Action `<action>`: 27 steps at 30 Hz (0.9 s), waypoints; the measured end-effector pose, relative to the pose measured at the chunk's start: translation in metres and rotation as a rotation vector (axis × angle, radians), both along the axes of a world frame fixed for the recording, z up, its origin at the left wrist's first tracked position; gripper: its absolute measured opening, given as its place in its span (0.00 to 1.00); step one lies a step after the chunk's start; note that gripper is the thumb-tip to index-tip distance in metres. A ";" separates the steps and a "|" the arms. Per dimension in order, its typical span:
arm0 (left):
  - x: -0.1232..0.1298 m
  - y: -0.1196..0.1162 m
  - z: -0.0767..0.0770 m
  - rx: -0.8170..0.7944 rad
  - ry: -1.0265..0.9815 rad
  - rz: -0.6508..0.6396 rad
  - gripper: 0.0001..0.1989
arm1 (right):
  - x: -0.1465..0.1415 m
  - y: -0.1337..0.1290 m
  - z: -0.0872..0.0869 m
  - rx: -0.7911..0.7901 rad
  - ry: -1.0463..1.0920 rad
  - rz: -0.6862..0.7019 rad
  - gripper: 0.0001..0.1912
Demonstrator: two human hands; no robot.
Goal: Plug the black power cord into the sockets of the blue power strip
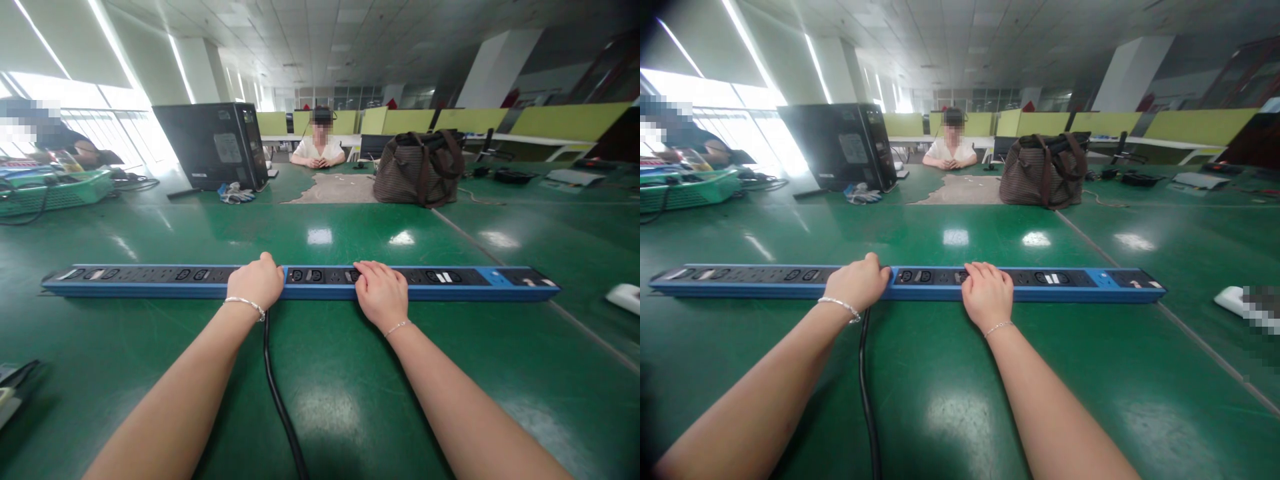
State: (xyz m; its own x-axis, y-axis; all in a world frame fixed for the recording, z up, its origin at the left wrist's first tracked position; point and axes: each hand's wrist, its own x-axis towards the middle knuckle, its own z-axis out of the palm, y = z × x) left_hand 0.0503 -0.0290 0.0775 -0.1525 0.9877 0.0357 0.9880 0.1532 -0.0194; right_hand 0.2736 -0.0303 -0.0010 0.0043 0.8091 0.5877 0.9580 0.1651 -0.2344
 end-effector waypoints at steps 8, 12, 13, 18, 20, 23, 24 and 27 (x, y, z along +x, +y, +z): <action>0.000 0.000 -0.001 0.000 0.012 0.003 0.21 | 0.002 0.000 0.000 -0.026 0.008 0.012 0.18; 0.002 -0.002 0.001 0.001 0.000 -0.001 0.20 | 0.002 0.000 0.000 -0.034 0.027 0.010 0.17; 0.003 -0.004 0.006 0.009 -0.013 0.000 0.20 | 0.002 0.000 0.000 -0.037 0.034 0.008 0.17; -0.007 -0.019 0.051 0.230 -0.129 0.107 0.22 | 0.002 0.001 0.001 -0.043 0.045 0.011 0.16; -0.020 -0.024 0.066 0.258 -0.148 0.110 0.20 | 0.002 0.001 0.001 -0.043 0.035 0.010 0.16; -0.047 -0.023 0.074 0.192 -0.138 0.127 0.19 | 0.002 0.001 0.002 -0.044 0.023 0.000 0.16; -0.057 -0.021 0.073 0.165 -0.135 0.138 0.18 | 0.002 0.001 0.002 -0.042 0.019 -0.001 0.16; -0.082 -0.012 0.067 0.085 -0.142 0.177 0.17 | 0.002 0.001 0.001 -0.029 0.007 0.000 0.16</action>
